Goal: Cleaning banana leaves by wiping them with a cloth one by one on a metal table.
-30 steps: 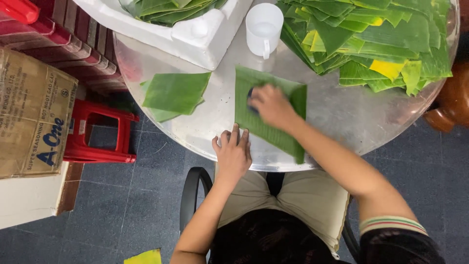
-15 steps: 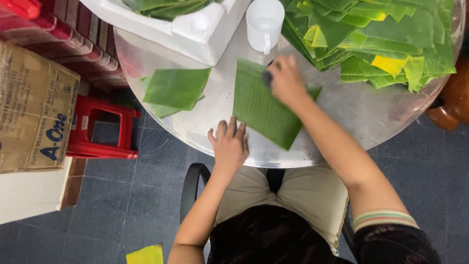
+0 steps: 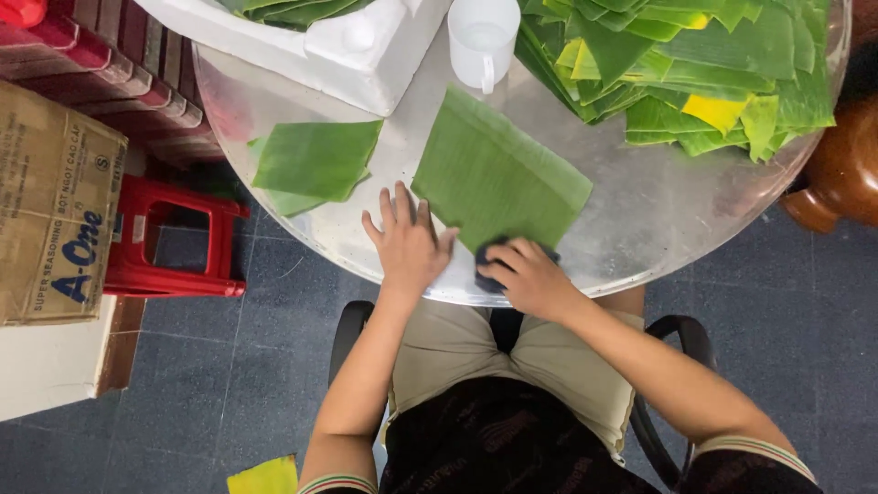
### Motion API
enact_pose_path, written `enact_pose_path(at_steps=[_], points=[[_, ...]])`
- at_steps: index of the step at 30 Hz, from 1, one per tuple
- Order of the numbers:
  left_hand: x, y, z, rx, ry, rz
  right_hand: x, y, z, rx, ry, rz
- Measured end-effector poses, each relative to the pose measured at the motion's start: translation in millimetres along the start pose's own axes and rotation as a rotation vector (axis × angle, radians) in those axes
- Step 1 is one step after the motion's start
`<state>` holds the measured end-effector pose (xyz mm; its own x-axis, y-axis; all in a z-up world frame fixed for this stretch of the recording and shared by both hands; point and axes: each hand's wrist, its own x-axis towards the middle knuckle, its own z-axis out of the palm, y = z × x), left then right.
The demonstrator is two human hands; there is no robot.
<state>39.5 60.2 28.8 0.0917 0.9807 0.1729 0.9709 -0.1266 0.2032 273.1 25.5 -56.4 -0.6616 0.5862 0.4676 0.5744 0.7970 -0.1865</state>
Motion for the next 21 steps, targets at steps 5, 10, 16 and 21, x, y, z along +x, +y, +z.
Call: enact_pose_path(at_steps=[5,10,16,21], points=[[-19.2,30.3,-22.3,-0.046,-0.138,-0.054,-20.3,-8.9,-49.2,0.313,-0.027,0.103],[-49.7,68.2,-14.4,-0.24,-0.191,-0.042,48.9,8.6,-86.3,0.23,0.285,0.423],[-46.7,72.6,-11.0,-0.085,-0.334,-0.068,60.6,30.7,0.8,-0.057,0.026,0.159],[-45.2,73.7,-20.3,-0.065,-0.336,-0.075,88.0,106.6,-23.0,-0.136,0.019,0.186]])
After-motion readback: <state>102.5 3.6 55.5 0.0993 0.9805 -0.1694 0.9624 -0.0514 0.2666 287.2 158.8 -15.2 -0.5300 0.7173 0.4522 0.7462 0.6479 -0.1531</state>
